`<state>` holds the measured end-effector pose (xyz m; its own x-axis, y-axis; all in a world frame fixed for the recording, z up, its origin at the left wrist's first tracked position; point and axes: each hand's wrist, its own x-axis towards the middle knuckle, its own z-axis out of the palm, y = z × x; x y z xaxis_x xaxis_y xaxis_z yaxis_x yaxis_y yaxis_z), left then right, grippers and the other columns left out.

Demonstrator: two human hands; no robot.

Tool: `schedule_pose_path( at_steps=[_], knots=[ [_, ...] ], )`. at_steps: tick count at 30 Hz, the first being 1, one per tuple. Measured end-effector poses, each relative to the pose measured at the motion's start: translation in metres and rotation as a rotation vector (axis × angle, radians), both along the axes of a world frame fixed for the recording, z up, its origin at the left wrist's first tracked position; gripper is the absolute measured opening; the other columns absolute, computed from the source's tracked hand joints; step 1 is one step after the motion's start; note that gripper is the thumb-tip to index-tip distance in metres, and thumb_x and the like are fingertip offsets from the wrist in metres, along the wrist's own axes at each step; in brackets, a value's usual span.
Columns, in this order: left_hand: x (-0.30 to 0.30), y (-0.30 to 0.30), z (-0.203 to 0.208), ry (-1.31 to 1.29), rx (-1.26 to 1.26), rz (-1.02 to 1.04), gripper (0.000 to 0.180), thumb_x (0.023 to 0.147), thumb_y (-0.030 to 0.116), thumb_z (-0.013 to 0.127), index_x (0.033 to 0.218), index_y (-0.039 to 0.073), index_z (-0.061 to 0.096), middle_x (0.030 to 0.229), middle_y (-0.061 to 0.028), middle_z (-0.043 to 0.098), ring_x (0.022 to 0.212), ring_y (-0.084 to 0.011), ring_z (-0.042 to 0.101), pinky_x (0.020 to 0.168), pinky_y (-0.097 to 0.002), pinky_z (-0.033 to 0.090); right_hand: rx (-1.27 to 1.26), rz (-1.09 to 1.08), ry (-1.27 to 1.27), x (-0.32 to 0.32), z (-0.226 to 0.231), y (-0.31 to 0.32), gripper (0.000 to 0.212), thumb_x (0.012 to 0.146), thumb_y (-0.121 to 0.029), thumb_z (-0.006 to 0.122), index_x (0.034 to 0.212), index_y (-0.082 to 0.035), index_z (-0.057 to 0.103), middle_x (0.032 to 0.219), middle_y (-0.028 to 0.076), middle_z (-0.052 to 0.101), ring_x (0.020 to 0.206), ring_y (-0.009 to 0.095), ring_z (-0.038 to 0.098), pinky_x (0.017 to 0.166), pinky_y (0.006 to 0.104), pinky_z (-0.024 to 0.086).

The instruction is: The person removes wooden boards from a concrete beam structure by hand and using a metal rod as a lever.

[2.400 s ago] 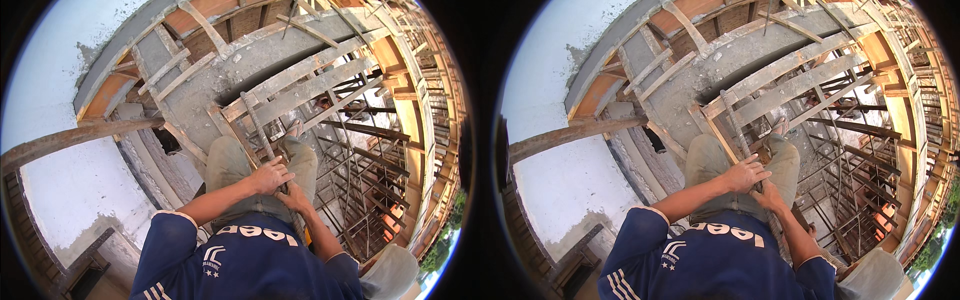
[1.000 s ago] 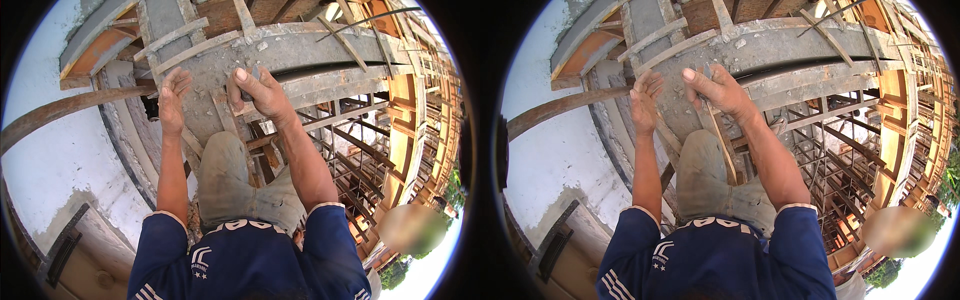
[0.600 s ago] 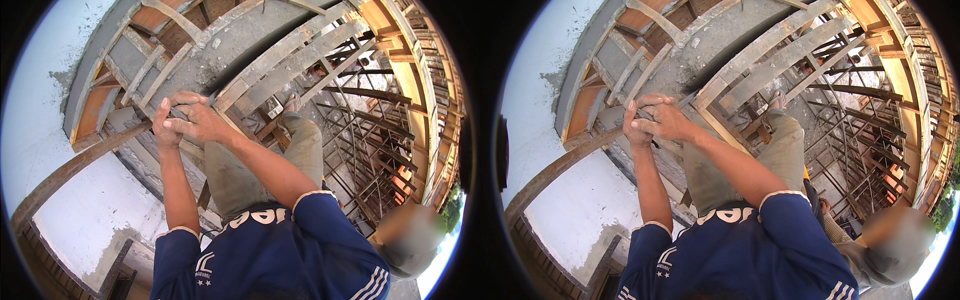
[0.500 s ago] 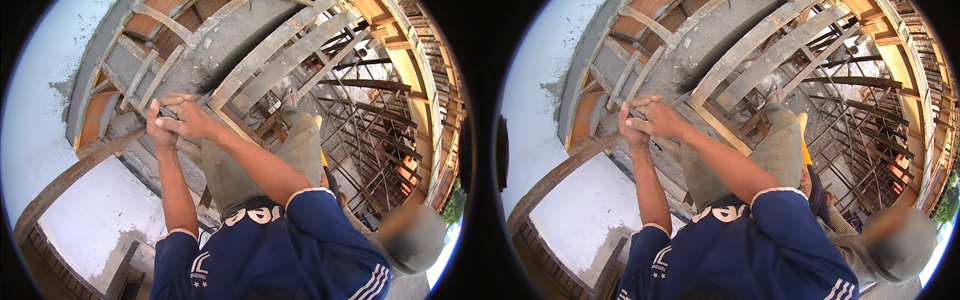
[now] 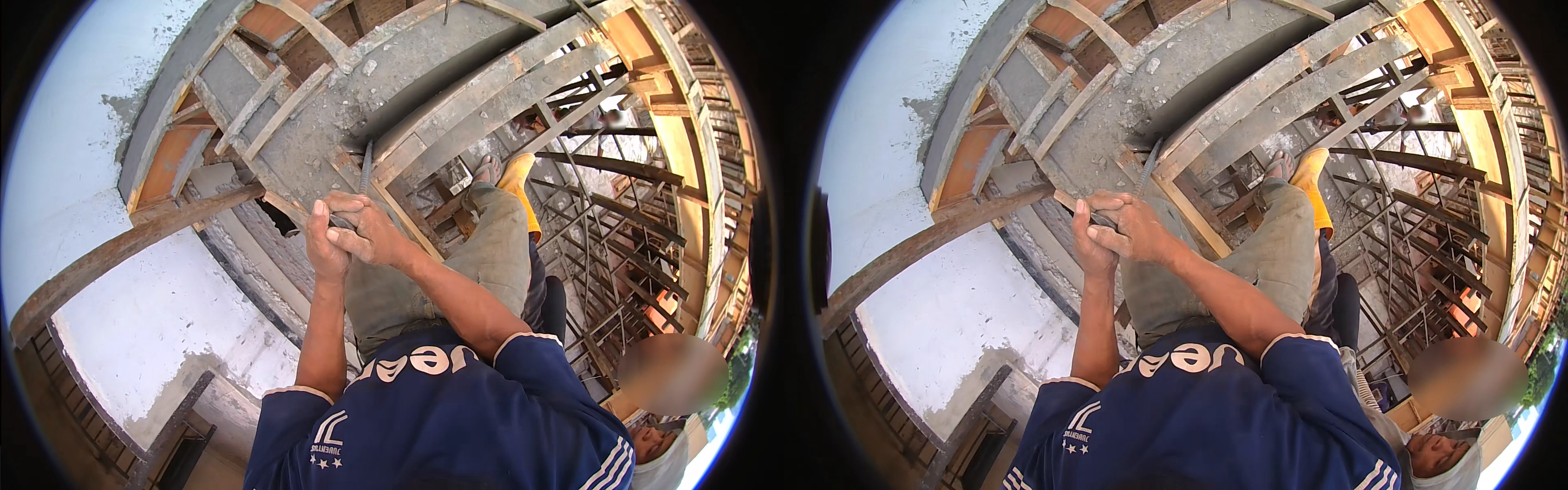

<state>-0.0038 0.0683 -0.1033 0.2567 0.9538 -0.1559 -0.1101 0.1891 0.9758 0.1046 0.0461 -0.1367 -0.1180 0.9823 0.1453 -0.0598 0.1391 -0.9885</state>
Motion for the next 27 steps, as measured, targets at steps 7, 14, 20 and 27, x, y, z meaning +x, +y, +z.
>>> schedule_pose_path(
  at_steps=[7, 14, 20, 27],
  knots=[
    [-0.001, 0.027, 0.001, -0.032, 0.046, 0.124, 0.06, 0.103, 0.043, 0.029, 0.099, -0.006, 0.063, 0.099, -0.0194, 0.067, 0.096, -0.0264, 0.062, 0.091, -0.0383, 0.047, 0.11, -0.136, -0.06, -0.007, 0.008, 0.033, 0.041, 0.09, -0.041, 0.058, 0.097, -0.002, 0.069, 0.085, 0.02, 0.067, 0.081, 0.04, 0.065, 0.073, 0.0465, 0.051],
    [0.009, 0.089, 0.024, -0.032, 0.186, 0.369, 0.065, 0.099, 0.056, 0.043, 0.123, -0.002, 0.055, 0.119, -0.0173, 0.06, 0.111, -0.0272, 0.056, 0.097, -0.0408, 0.044, 0.053, -0.353, -0.057, -0.027, 0.012, 0.111, 0.033, 0.09, -0.032, 0.062, 0.086, 0.001, 0.067, 0.066, 0.019, 0.062, 0.062, 0.034, 0.064, 0.056, 0.0429, 0.047],
    [0.017, 0.155, 0.038, 1.002, 0.532, 0.295, 0.077, 0.078, 0.032, 0.083, 0.136, -0.004, 0.047, 0.125, -0.0194, 0.056, 0.116, -0.0313, 0.054, 0.103, -0.0429, 0.041, -0.049, -0.271, -0.13, -0.043, 0.005, 0.18, 0.036, 0.089, -0.039, 0.066, 0.101, -0.004, 0.067, 0.08, 0.02, 0.069, 0.075, 0.038, 0.068, 0.064, 0.0475, 0.051],
    [0.003, 0.153, 0.028, 0.286, 0.191, 0.293, 0.063, 0.079, 0.024, 0.079, 0.128, -0.006, 0.055, 0.116, -0.021, 0.063, 0.107, -0.0282, 0.059, 0.099, -0.0415, 0.045, -0.023, -0.375, -0.127, -0.056, 0.005, 0.172, 0.034, 0.092, -0.04, 0.064, 0.088, -0.006, 0.064, 0.077, 0.018, 0.067, 0.068, 0.04, 0.065, 0.058, 0.0486, 0.049]
  ],
)
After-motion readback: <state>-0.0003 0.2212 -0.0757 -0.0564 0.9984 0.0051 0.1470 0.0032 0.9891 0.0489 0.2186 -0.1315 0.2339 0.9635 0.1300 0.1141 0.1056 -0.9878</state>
